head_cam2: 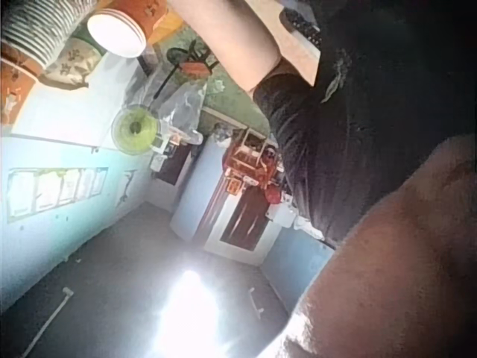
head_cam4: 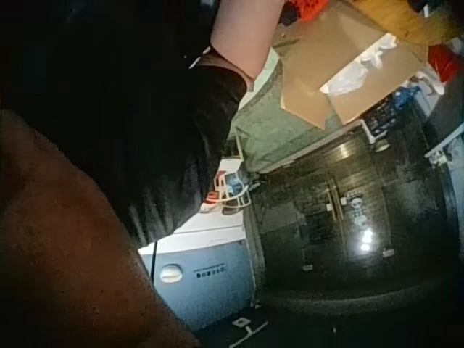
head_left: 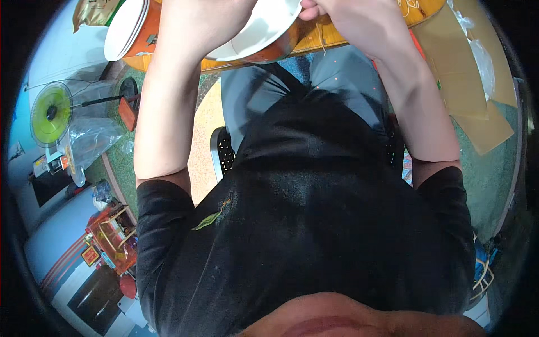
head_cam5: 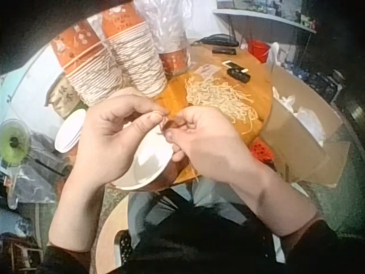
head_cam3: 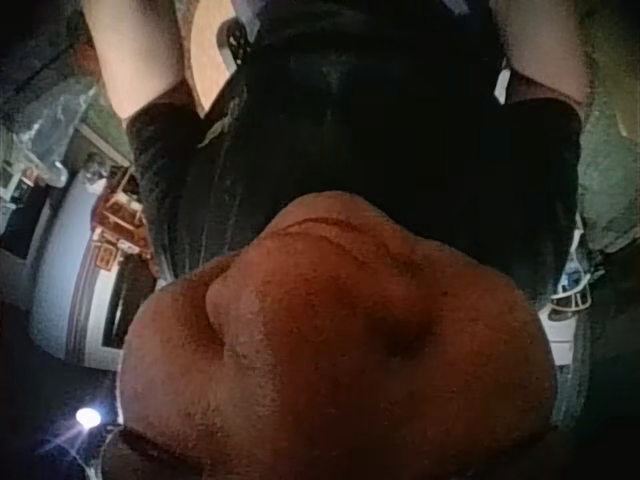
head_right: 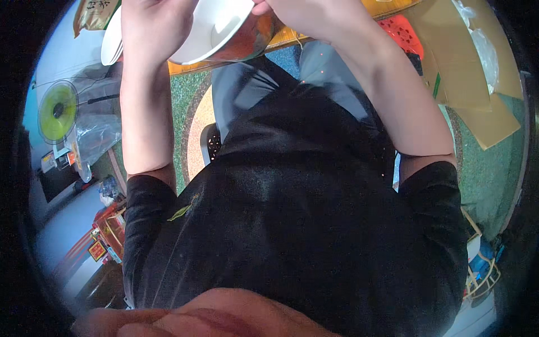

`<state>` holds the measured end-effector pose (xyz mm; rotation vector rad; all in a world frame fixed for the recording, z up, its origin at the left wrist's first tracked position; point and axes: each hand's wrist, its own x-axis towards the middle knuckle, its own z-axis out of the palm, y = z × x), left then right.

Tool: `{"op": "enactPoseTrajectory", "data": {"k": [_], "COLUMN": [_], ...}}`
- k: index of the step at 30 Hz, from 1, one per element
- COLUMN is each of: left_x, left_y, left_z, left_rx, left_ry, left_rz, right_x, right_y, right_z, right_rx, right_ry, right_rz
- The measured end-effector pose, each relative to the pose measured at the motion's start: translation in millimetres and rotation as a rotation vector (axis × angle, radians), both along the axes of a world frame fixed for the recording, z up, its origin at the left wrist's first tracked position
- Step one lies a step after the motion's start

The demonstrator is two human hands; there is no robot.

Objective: The person attaches strings to paper bowls by picking up cords from a pile and threading and tying them onto the paper bowls by hand.

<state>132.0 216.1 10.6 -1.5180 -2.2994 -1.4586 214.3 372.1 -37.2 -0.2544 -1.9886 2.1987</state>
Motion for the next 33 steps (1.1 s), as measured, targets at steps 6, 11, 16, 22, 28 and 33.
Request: {"op": "enactPoseTrajectory", "data": {"k": [6,11,16,22,28,33], "left_x": [3.0,6.2,7.6,11.7,15.3,18.1], "left_y": [14.4,13.5,0.8,-9.9,-8.9,-4.7], "left_z": [8.9,4.8,-2.2,-13.9,-14.9,-12.0], "left_rx": [-0.134,-0.082,-0.043,-0.217,-0.309,-0.374], "left_ry": [-0.061,-0.318,-0.409,0.371,0.113,-0.057], "left_rz": [0.022,-0.139,-0.116,0.01,0.032,0.034], "right_x": [0.1,1.1,10.9,17.8,19.5,11.0], "right_y": [3.9,18.0,21.7,21.0,28.3,31.9], "right_z": [3.9,-12.8,-13.5,-29.7,-29.0,-41.6], "right_rx": [0.133,-0.128,-0.281,-0.561,-0.445,-0.553], "right_ry": [-0.11,0.043,-0.026,0.0,0.033,0.5], "right_rz": [0.067,0.205,0.196,0.209,0.257,0.514]}}
